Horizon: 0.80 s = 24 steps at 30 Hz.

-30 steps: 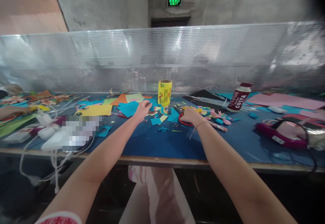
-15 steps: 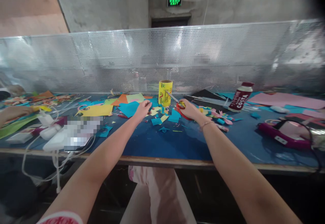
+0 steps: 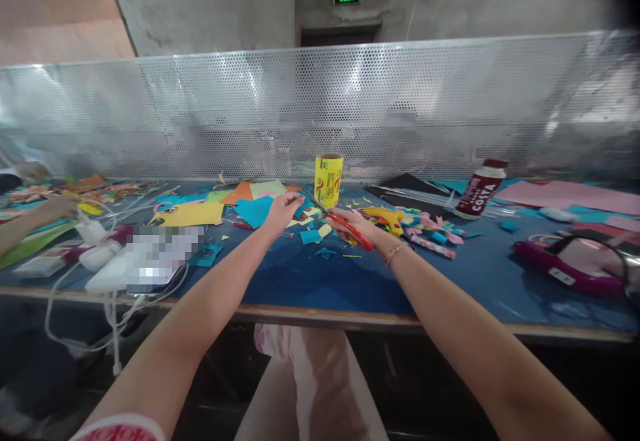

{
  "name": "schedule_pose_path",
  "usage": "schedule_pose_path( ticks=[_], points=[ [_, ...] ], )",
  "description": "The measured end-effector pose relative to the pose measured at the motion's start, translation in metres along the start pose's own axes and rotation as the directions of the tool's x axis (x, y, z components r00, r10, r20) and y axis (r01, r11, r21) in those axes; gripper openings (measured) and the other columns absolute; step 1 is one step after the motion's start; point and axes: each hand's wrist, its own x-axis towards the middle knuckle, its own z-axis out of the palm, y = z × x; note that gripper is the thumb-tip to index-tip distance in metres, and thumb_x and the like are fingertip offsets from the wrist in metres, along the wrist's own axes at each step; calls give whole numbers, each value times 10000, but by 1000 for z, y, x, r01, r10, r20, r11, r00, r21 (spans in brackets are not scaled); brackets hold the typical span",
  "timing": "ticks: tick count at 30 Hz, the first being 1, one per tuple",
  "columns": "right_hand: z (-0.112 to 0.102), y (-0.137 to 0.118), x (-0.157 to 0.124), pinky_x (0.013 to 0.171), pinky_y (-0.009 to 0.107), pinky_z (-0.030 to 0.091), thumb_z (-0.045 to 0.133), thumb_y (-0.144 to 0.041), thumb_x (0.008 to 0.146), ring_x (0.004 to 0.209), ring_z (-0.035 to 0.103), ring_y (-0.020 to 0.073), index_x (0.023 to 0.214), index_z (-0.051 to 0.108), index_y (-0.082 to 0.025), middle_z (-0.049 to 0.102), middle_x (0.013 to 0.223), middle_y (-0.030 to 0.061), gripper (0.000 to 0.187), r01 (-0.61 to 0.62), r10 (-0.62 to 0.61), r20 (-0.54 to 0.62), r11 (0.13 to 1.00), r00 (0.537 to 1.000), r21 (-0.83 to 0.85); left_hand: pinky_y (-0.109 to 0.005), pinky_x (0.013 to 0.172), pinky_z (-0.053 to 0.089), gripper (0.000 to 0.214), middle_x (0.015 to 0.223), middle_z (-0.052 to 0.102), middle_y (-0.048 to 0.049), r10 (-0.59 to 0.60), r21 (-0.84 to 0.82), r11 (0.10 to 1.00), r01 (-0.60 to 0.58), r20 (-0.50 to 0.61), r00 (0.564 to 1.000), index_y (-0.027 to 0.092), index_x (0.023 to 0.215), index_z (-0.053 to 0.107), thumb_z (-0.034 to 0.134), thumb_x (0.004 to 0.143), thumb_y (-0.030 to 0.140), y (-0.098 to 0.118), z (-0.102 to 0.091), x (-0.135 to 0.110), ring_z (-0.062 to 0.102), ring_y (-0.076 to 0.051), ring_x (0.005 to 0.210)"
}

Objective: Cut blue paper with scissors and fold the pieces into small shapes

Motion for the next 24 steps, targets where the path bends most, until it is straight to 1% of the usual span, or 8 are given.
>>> schedule_pose_path(
  ticks=[3, 6, 9, 13, 19, 24],
  points=[
    [2, -2, 0, 401, 196, 349, 552, -517, 723, 445, 384, 62, 894, 526, -194, 379, 576, -60, 367, -30, 17, 99, 991, 995, 129, -255, 532, 487, 120, 651, 623, -31, 0, -32, 999, 0, 3, 1000, 132, 741, 538, 502, 787, 237, 0, 0, 0, 559, -98, 490],
    [3, -3, 0, 392, 191, 337, 568, -516, 709, 442, 377, 59, 853, 511, -196, 360, 565, -68, 356, -50, 33, 100, 984, 994, 170, -258, 540, 492, 127, 641, 616, -32, 2, -45, 999, -2, 14, 1000, 131, 730, 537, 512, 782, 244, -1, 0, 0, 554, -95, 490],
    [3, -2, 0, 389, 188, 333, 568, -522, 705, 438, 376, 55, 825, 513, -207, 372, 568, -69, 342, -65, 47, 98, 979, 994, 195, -248, 530, 488, 129, 646, 621, -40, 2, -41, 999, -1, 19, 1000, 132, 738, 541, 516, 780, 251, -1, 1, 0, 555, -95, 496],
    [3, 0, 1, 376, 191, 336, 574, -530, 697, 423, 373, 56, 808, 524, -214, 398, 565, -62, 339, -56, 39, 89, 977, 995, 204, -228, 522, 481, 136, 641, 624, -43, -3, -35, 999, 4, 15, 1000, 132, 742, 545, 527, 775, 263, 0, 1, -1, 552, -91, 506],
    [4, -5, -1, 373, 202, 331, 558, -546, 697, 424, 360, 63, 778, 512, -218, 396, 559, -52, 341, -75, 61, 78, 981, 995, 181, -260, 540, 488, 145, 643, 618, -39, -4, -17, 1000, 4, 16, 1000, 131, 726, 543, 512, 778, 263, 2, 1, -1, 542, -91, 487],
    [5, -9, -2, 367, 208, 323, 569, -526, 696, 405, 359, 61, 743, 514, -216, 396, 545, -50, 318, -66, 60, 44, 986, 997, 151, -228, 526, 478, 125, 630, 600, -33, 0, -31, 1000, 1, 17, 1000, 129, 710, 536, 500, 771, 232, 3, 1, -2, 545, -86, 507]
  ],
)
